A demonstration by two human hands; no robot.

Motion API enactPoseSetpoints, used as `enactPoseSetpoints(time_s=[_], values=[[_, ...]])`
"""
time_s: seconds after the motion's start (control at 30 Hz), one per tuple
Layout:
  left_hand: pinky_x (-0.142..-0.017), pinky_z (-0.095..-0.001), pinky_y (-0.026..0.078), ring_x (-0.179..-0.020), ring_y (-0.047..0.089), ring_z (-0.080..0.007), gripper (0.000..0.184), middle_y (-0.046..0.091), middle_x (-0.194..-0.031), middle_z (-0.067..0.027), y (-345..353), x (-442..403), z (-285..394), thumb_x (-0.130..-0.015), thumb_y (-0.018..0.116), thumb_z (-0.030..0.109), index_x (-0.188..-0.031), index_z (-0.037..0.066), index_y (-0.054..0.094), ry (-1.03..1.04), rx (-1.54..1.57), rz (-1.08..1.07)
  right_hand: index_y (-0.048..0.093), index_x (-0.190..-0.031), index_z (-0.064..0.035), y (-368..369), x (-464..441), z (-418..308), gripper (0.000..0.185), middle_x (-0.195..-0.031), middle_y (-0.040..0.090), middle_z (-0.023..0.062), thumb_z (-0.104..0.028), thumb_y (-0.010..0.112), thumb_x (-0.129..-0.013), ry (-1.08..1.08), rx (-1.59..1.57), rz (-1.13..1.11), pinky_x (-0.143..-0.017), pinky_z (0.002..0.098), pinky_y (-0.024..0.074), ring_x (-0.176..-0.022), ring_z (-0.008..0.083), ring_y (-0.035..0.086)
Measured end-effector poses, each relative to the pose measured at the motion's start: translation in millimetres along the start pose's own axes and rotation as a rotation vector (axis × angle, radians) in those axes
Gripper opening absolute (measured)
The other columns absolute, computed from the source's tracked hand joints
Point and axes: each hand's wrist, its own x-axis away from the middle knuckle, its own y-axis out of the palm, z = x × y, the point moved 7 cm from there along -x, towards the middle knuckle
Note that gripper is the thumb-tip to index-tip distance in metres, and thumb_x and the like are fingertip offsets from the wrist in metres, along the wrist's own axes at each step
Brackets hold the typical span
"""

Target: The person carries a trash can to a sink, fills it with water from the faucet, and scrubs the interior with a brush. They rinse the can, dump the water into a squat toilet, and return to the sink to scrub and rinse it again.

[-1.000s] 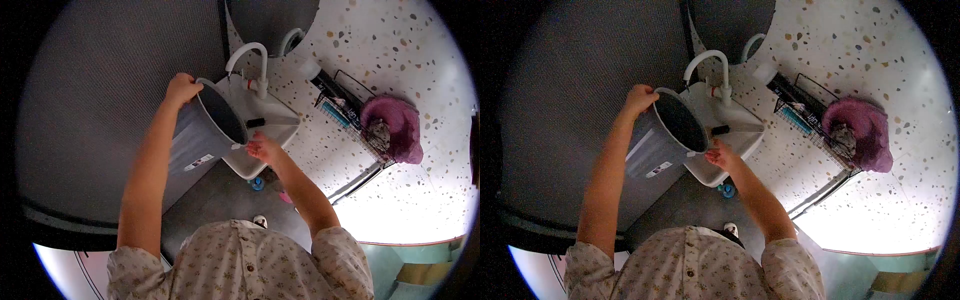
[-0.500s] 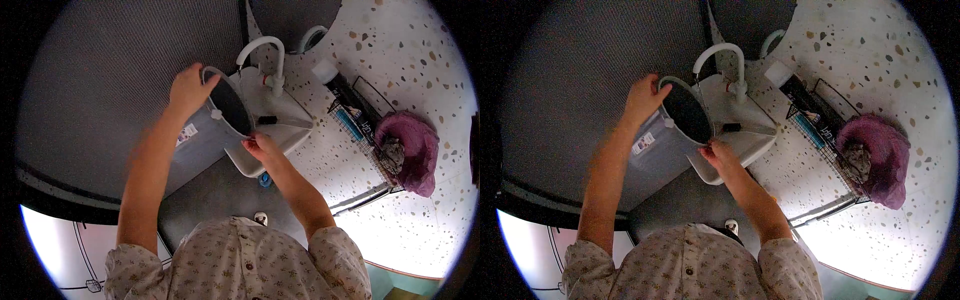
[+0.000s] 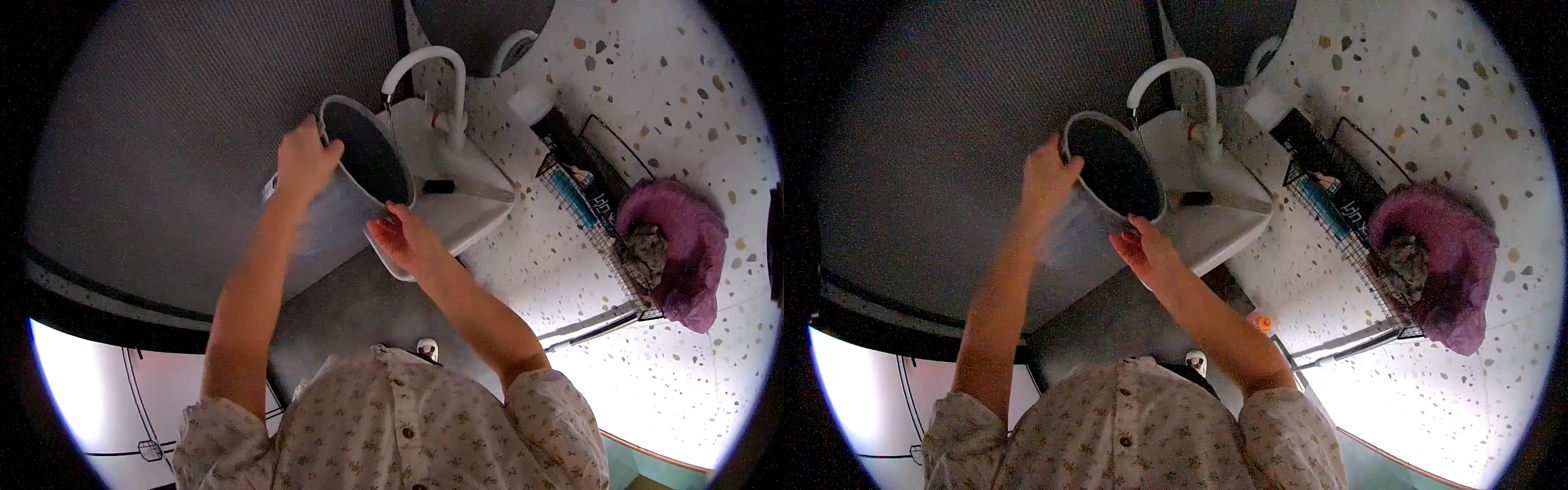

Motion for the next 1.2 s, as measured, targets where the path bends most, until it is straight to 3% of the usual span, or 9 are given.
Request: enactPoseSetpoints(time_s=[0.17,0.47,0.6,0.73,0.87,0.93,1.07,1.17,1.2], values=[[-0.064,-0.0382,0.048,-0.066,0.062,-0.0313,0.032,0.061,-0.072,-0.0204,-1.7,-40.1,-27.6,-0.071,0.06,0.024,-0.082,-0.006,0.06,-0.103,0.128,-0.111,0.052,-0.086,-0.0058,-29.0,-11.7,-23.1,0.015,-0.076,0.054,0.0076,-0.019,0.059,-0.085,-0.025,0.007,0.039,-0.064,0.0341,0.0488,-0.069,0.0215,0.056],[-0.06,-0.0309,0.047,-0.067,0.06,-0.0194,0.033,0.063,-0.079,-0.0124,2.8,-57.9,-41.2,-0.077,0.057,0.019,-0.101,-0.004,0.062,-0.202,0.304,-0.271,0.058,-0.083,-0.007,-85.0,-47.2,-123.6,0.012,-0.077,0.057,0.0037,-0.019,0.057,-0.082,-0.352,0.469,0.233,-0.062,0.0306,0.044,-0.065,0.0167,0.055],[-0.053,-0.0288,0.045,-0.066,0.057,-0.0157,0.043,0.062,-0.088,-0.0109,3.6,-58.6,-41.7,-0.077,0.057,0.016,-0.117,0.0,0.055,-0.298,0.375,-0.272,0.06,-0.087,-0.0062,-47.8,-62.7,-151.2,0.014,-0.076,0.057,0.0021,-0.019,0.056,-0.082,-0.43,0.651,0.049,-0.061,0.029,0.0434,-0.064,0.0157,0.054],[-0.069,-0.031,0.048,-0.08,0.062,-0.0209,0.037,0.064,-0.094,-0.0151,0.6,-64.7,-35.8,-0.075,0.058,0.016,-0.107,-0.004,0.06,-0.302,0.362,-0.292,0.059,-0.106,-0.0022,7.4,-117.8,-203.2,0.027,-0.088,0.06,0.0075,-0.016,0.053,-0.084,-0.97,1.333,0.096,-0.059,0.0306,0.0449,-0.069,0.0165,0.057],[-0.073,-0.0325,0.047,-0.082,0.062,-0.0237,0.04,0.064,-0.092,-0.0174,10.9,-72.2,-37.3,-0.073,0.057,0.013,-0.109,-0.005,0.058,-0.157,0.273,-0.3,0.054,-0.114,-0.0018,49.1,-187.6,-227.3,0.033,-0.095,0.059,0.0105,-0.014,0.052,-0.083,-1.1,1.467,0.029,-0.059,0.0322,0.0464,-0.071,0.018,0.059],[-0.073,-0.0329,0.047,-0.082,0.062,-0.0244,0.041,0.064,-0.091,-0.0179,11.1,-75.1,-38.9,-0.073,0.057,0.013,-0.11,-0.005,0.058,-0.154,0.324,-0.283,0.03,-0.136,-0.0018,73.9,-181.6,-214.6,0.064,-0.121,0.051,0.0208,-0.022,0.056,-0.081,-0.568,1.392,0.012,-0.083,0.0407,0.0444,-0.098,0.0311,0.057],[-0.072,-0.0317,0.047,-0.081,0.061,-0.0212,0.041,0.064,-0.09,-0.0167,21.4,-77.8,-61.3,-0.073,0.057,0.012,-0.111,-0.004,0.058,-0.117,0.356,-0.336,0.021,-0.139,-0.0015,79.6,-275.6,-241.0,0.071,-0.136,0.034,0.022,-0.024,0.055,-0.08,-0.879,1.892,-0.068,-0.092,0.0432,0.0405,-0.111,0.0314,0.05],[-0.069,-0.0293,0.047,-0.078,0.06,-0.0172,0.042,0.064,-0.088,-0.0141,12.4,-69.6,-62.2,-0.073,0.057,0.01,-0.113,-0.004,0.057,-0.153,0.414,-0.315,0.032,-0.134,-0.0019,75.5,-297.8,-240.2,0.06,-0.14,0.028,0.0208,-0.018,0.054,-0.081,-0.894,1.488,-0.057,-0.094,0.0457,0.0399,-0.12,0.0338,0.043],[-0.067,-0.0279,0.047,-0.076,0.059,-0.0152,0.042,0.064,-0.086,-0.0123,7.4,-65.9,-61.6,-0.073,0.057,0.009,-0.113,-0.004,0.057,-0.167,0.434,-0.271,0.031,-0.134,-0.0005,86.4,-278.4,-231.9,0.061,-0.142,0.022,0.0195,-0.023,0.051,-0.081,-0.921,1.854,0.099,-0.096,0.0488,0.0365,-0.121,0.0355,0.041]])
